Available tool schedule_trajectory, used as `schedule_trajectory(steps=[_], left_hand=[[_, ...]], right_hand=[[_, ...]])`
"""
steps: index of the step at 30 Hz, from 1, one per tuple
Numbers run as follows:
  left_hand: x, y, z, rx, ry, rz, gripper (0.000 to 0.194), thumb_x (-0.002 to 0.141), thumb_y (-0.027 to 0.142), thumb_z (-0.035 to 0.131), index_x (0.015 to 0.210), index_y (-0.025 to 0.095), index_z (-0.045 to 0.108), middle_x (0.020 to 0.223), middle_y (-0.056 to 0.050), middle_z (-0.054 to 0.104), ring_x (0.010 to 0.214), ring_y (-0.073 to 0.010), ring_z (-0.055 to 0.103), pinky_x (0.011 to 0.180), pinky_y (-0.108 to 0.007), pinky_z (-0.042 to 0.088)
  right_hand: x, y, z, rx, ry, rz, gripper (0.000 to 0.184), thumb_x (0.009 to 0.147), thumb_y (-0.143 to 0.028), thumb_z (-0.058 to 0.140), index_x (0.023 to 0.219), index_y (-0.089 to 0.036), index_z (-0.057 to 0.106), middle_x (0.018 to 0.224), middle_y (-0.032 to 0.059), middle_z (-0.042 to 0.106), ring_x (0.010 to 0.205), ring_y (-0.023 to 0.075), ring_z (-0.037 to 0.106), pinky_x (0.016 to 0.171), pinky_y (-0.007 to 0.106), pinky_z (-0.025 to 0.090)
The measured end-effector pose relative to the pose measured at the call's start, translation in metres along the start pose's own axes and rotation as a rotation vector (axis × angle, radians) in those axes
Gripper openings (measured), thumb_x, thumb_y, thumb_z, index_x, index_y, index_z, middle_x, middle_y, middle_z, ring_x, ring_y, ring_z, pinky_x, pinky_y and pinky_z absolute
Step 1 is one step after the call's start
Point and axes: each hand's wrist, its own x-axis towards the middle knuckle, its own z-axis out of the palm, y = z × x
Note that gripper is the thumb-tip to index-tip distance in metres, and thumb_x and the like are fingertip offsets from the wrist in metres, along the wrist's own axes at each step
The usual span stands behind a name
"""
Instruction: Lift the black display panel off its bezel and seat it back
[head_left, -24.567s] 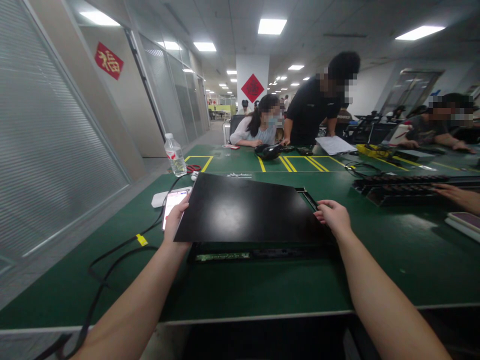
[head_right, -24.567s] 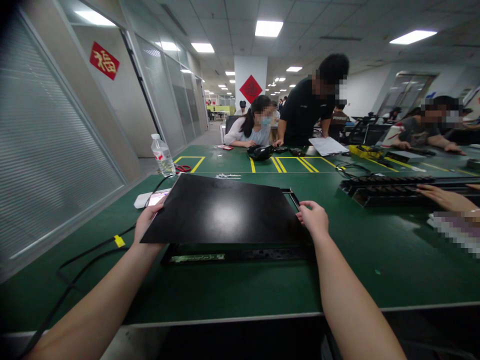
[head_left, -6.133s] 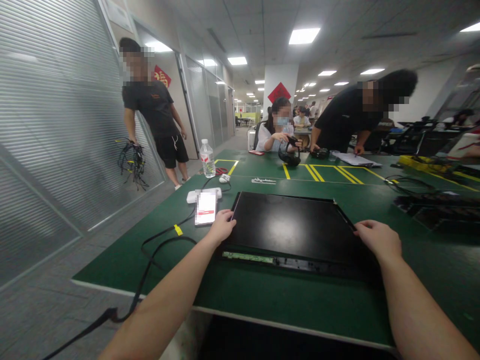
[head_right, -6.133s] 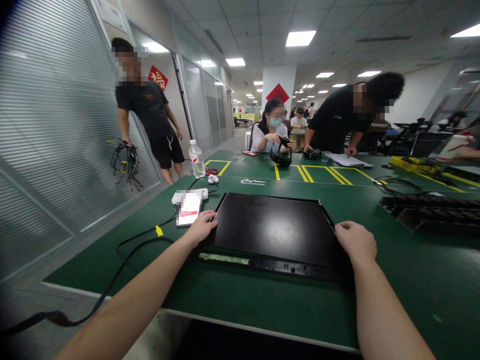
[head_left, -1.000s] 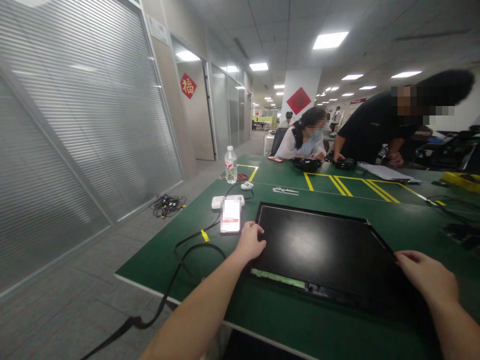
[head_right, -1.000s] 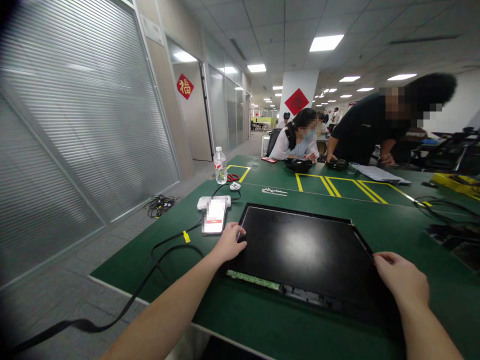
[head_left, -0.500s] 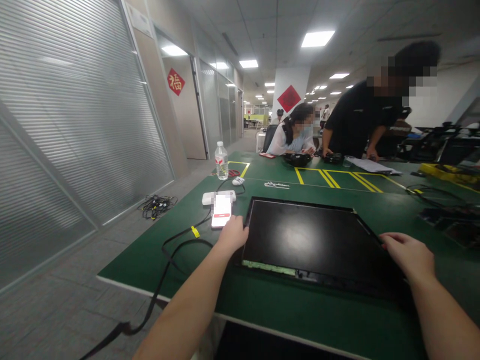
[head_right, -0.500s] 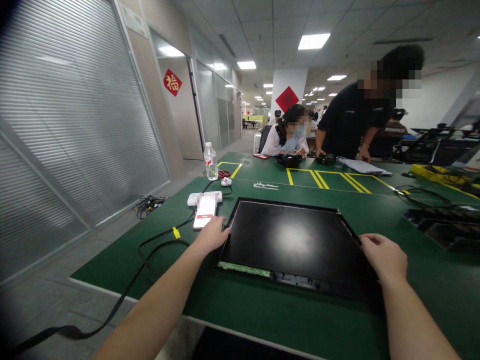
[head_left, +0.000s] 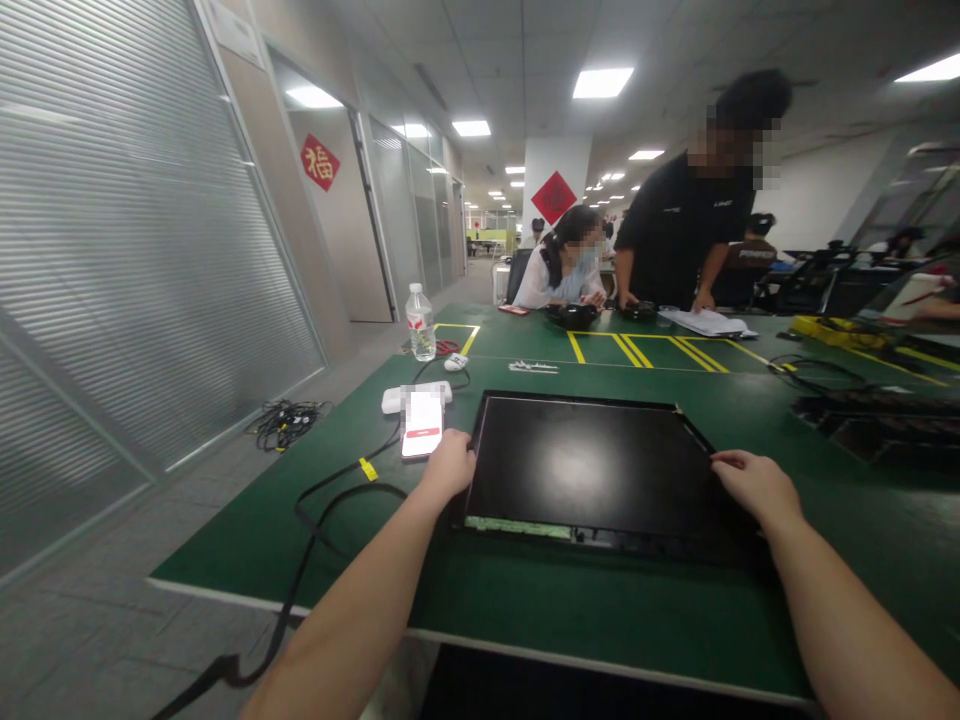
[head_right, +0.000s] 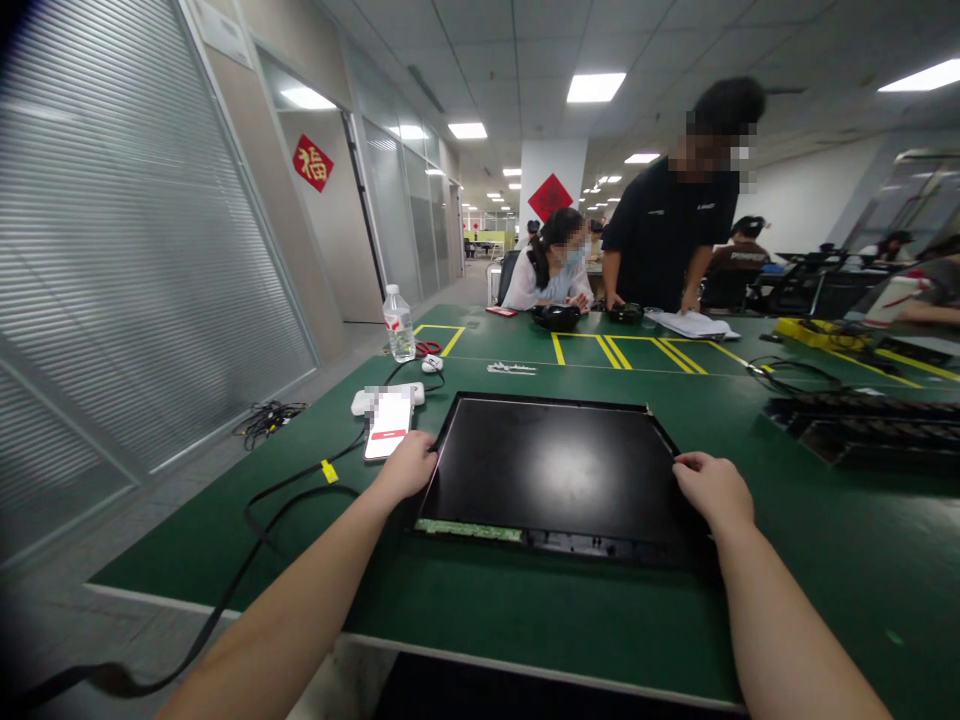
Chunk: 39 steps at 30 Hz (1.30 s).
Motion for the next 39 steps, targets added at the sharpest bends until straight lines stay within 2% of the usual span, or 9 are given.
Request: schedule_trajectory(steps=[2, 4, 9, 13, 22, 26, 33, 36, 39], left_hand=[[0.001, 0.001, 0.0, -0.036, 0.016, -0.004, 0.021, 0.088, 0.008, 0.058, 0.096, 0.015, 0.076, 0.113, -0.017, 0.076, 0.118, -0.0311, 0.07, 0.103, -0.037, 0.051], [0.001, 0.003, 0.0, -0.173, 0.031, -0.04, 0.024, 0.092, 0.01, 0.056, 0.106, 0.015, 0.075, 0.114, -0.016, 0.078, 0.115, -0.0295, 0.072, 0.102, -0.038, 0.053], [-0.001, 0.012, 0.001, -0.793, -0.043, -0.307, 0.04, 0.094, 0.015, 0.061, 0.133, 0.015, 0.064, 0.098, -0.009, 0.08, 0.084, -0.0238, 0.077, 0.084, -0.036, 0.061], [-0.001, 0.016, 0.0, -0.989, -0.083, -0.438, 0.051, 0.091, 0.01, 0.064, 0.141, 0.017, 0.059, 0.082, -0.003, 0.076, 0.066, -0.02, 0.073, 0.07, -0.033, 0.061], [-0.001, 0.022, -0.005, -1.221, -0.137, -0.511, 0.057, 0.092, 0.007, 0.064, 0.148, 0.018, 0.056, 0.081, -0.003, 0.078, 0.06, -0.019, 0.074, 0.058, -0.029, 0.06], [-0.003, 0.027, -0.011, -1.331, -0.143, -0.546, 0.058, 0.088, 0.008, 0.075, 0.143, 0.016, 0.058, 0.079, -0.003, 0.078, 0.057, -0.0182, 0.075, 0.057, -0.026, 0.062], [-0.006, 0.031, -0.014, -1.373, -0.159, -0.566, 0.05, 0.09, 0.003, 0.072, 0.137, 0.014, 0.06, 0.074, -0.003, 0.077, 0.051, -0.0173, 0.072, 0.052, -0.024, 0.06], [-0.008, 0.032, -0.015, -1.352, -0.204, -0.521, 0.064, 0.083, 0.005, 0.081, 0.142, 0.013, 0.059, 0.077, -0.004, 0.078, 0.053, -0.0192, 0.074, 0.052, -0.025, 0.06], [-0.011, 0.035, -0.016, -1.292, -0.169, -0.535, 0.09, 0.078, 0.007, 0.088, 0.157, 0.017, 0.045, 0.078, -0.004, 0.079, 0.051, -0.0203, 0.073, 0.05, -0.027, 0.059]], right_hand=[[0.002, 0.002, 0.002, -0.002, 0.007, -0.005, 0.036, 0.084, -0.035, 0.058, 0.104, -0.022, 0.085, 0.106, 0.0137, 0.078, 0.09, 0.0313, 0.073, 0.069, 0.036, 0.054], [0.005, 0.005, 0.004, -0.004, 0.003, -0.007, 0.038, 0.085, -0.036, 0.058, 0.107, -0.022, 0.085, 0.109, 0.0141, 0.078, 0.09, 0.0311, 0.073, 0.069, 0.036, 0.055], [0.008, 0.009, 0.007, -0.033, 0.003, -0.001, 0.041, 0.087, -0.037, 0.056, 0.113, -0.022, 0.085, 0.119, 0.0143, 0.076, 0.098, 0.0315, 0.074, 0.075, 0.036, 0.057], [0.009, 0.011, 0.007, -0.017, -0.007, -0.012, 0.043, 0.087, -0.037, 0.056, 0.114, -0.022, 0.085, 0.117, 0.0138, 0.078, 0.099, 0.0318, 0.074, 0.077, 0.037, 0.057], [0.008, 0.01, 0.007, -0.021, 0.002, -0.005, 0.043, 0.087, -0.037, 0.057, 0.115, -0.023, 0.086, 0.119, 0.0119, 0.079, 0.102, 0.0308, 0.074, 0.076, 0.034, 0.056], [0.01, 0.012, 0.008, -0.007, -0.006, -0.003, 0.041, 0.085, -0.035, 0.059, 0.114, -0.022, 0.086, 0.117, 0.012, 0.079, 0.101, 0.0314, 0.075, 0.076, 0.034, 0.056], [0.016, 0.018, 0.014, 0.021, 0.027, -0.037, 0.039, 0.083, -0.034, 0.061, 0.109, -0.022, 0.088, 0.116, 0.0135, 0.079, 0.097, 0.0318, 0.075, 0.077, 0.037, 0.058], [0.018, 0.019, 0.015, 0.024, 0.034, -0.044, 0.038, 0.083, -0.034, 0.062, 0.107, -0.023, 0.088, 0.115, 0.0135, 0.079, 0.096, 0.0319, 0.075, 0.077, 0.038, 0.058], [0.018, 0.02, 0.015, 0.021, 0.024, -0.04, 0.038, 0.083, -0.035, 0.061, 0.108, -0.023, 0.088, 0.116, 0.0136, 0.079, 0.097, 0.0328, 0.075, 0.077, 0.039, 0.058]])
